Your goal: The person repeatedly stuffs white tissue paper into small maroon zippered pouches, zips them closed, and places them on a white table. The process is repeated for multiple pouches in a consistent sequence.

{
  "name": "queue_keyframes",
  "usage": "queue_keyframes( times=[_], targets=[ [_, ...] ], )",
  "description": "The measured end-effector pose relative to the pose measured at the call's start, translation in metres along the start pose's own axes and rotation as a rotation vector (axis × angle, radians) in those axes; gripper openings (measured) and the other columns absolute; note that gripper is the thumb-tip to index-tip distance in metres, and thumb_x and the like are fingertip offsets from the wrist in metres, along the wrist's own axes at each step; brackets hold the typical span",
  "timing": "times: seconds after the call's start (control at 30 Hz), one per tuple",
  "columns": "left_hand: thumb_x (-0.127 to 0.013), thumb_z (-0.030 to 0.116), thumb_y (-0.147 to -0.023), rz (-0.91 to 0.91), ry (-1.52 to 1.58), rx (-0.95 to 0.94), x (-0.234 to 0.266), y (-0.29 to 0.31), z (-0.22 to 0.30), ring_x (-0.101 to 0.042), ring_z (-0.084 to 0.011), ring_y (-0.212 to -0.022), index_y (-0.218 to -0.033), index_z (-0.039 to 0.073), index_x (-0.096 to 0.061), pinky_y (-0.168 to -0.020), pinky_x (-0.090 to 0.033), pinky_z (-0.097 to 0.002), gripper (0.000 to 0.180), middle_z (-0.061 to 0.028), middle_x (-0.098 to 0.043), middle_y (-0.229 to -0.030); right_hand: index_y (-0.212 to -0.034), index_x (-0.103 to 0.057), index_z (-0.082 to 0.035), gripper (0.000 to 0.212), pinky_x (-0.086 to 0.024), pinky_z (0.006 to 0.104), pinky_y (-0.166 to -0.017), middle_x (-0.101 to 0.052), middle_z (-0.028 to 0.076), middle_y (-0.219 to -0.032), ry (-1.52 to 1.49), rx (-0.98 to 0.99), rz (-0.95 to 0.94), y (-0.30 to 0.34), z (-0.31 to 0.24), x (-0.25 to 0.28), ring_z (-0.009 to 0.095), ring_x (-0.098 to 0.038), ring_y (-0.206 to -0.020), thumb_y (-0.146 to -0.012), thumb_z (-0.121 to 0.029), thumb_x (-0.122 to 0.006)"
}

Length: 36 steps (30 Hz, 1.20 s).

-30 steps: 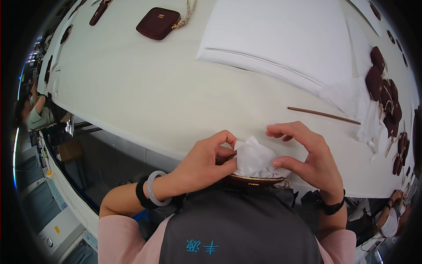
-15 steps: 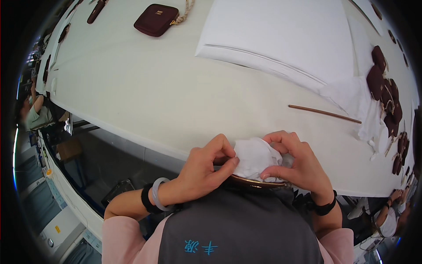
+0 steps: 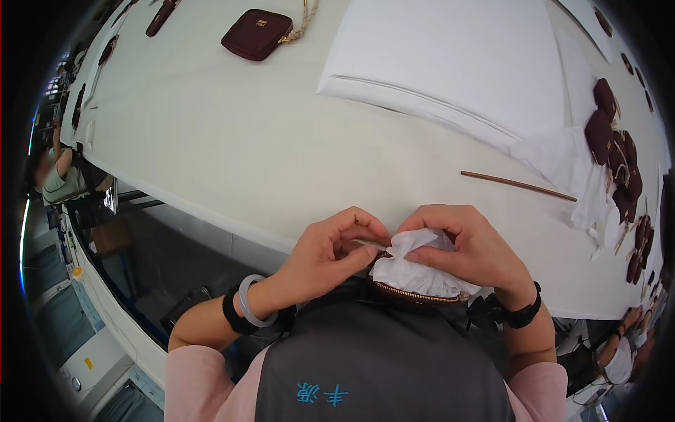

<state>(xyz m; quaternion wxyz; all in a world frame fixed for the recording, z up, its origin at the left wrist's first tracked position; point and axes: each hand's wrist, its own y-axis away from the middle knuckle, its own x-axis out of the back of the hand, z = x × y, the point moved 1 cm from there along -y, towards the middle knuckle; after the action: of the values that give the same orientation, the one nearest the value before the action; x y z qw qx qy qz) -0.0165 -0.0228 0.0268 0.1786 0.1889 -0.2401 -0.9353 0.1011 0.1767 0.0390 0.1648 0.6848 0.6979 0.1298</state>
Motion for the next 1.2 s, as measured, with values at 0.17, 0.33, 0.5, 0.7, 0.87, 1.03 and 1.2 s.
queue_keyframes(
  times=[0.17,0.33,0.5,0.7,0.87,1.03,1.2],
  targets=[
    [-0.065,-0.001,-0.091,-0.101,-0.21,-0.033,0.007,-0.002,0.01,-0.069,-0.0157,-0.097,-0.111,-0.001,-0.066,-0.09,-0.058,-0.0317,0.02,-0.0068,-0.069,-0.099,-0.092,-0.069,-0.003,0.019,-0.05,0.0319,-0.074,-0.063,0.007,-0.092,0.162,0.189,0.1,0.004,0.006,-0.005,0.021,-0.063,-0.085,-0.076,0.006,-0.071],
    [-0.068,-0.003,-0.085,-0.078,-0.483,-0.162,0.009,-0.007,0.018,-0.07,-0.0162,-0.091,-0.102,-0.001,-0.07,-0.079,-0.064,-0.0327,0.017,-0.0069,-0.068,-0.094,-0.087,-0.068,-0.005,0.025,-0.049,0.0333,-0.067,-0.057,0.005,-0.087,0.524,0.428,0.145,0.007,0.002,-0.012,0.023,-0.059,-0.078,-0.066,0.006,-0.072],
    [-0.068,-0.003,-0.086,-0.01,-0.508,-0.197,0.004,-0.006,0.009,-0.07,-0.0159,-0.087,-0.103,0.001,-0.07,-0.076,-0.064,-0.0318,0.017,-0.0071,-0.068,-0.094,-0.087,-0.066,-0.004,0.02,-0.046,0.035,-0.06,-0.054,0.006,-0.085,0.661,0.569,0.106,0.01,-0.001,-0.022,0.023,-0.053,-0.071,-0.069,0.005,-0.069],
    [-0.068,-0.003,-0.085,0.002,-0.5,-0.223,0.002,-0.003,0.009,-0.068,-0.0157,-0.087,-0.105,0.001,-0.07,-0.076,-0.064,-0.0316,0.021,-0.007,-0.066,-0.094,-0.088,-0.059,0.0,0.017,-0.047,0.0371,-0.057,-0.054,0.009,-0.084,0.806,0.5,0.022,0.006,-0.017,-0.027,0.026,-0.056,-0.072,-0.073,0.003,-0.067],
    [-0.068,-0.004,-0.085,0.005,-0.51,-0.18,0.003,0.001,0.011,-0.067,-0.0157,-0.089,-0.108,0.0,-0.069,-0.077,-0.064,-0.0322,0.023,-0.0077,-0.065,-0.097,-0.088,-0.052,-0.003,0.024,-0.047,0.0408,-0.059,-0.057,0.01,-0.086,0.757,0.282,0.024,-0.005,-0.023,-0.026,0.032,-0.059,-0.073,-0.071,0.003,-0.068],
    [-0.067,-0.004,-0.086,-0.01,-0.428,-0.135,0.002,0.006,0.012,-0.066,-0.0159,-0.093,-0.107,0.0,-0.069,-0.08,-0.064,-0.0328,0.022,-0.007,-0.064,-0.098,-0.088,-0.05,-0.005,0.027,-0.045,0.0426,-0.059,-0.058,0.011,-0.077,0.584,0.189,-0.085,-0.018,-0.022,-0.024,0.035,-0.059,-0.07,-0.071,0.0,-0.069],
    [-0.07,-0.003,-0.086,-0.112,-0.251,-0.098,0.011,0.007,0.015,-0.064,-0.0145,-0.098,-0.107,-0.001,-0.069,-0.084,-0.063,-0.0312,0.022,-0.0056,-0.064,-0.102,-0.083,-0.048,-0.006,0.026,-0.044,0.0411,-0.059,-0.056,0.011,-0.071,0.559,0.083,-0.039,-0.009,-0.014,-0.029,0.033,-0.058,-0.069,-0.071,-0.004,-0.071]
  ],
)
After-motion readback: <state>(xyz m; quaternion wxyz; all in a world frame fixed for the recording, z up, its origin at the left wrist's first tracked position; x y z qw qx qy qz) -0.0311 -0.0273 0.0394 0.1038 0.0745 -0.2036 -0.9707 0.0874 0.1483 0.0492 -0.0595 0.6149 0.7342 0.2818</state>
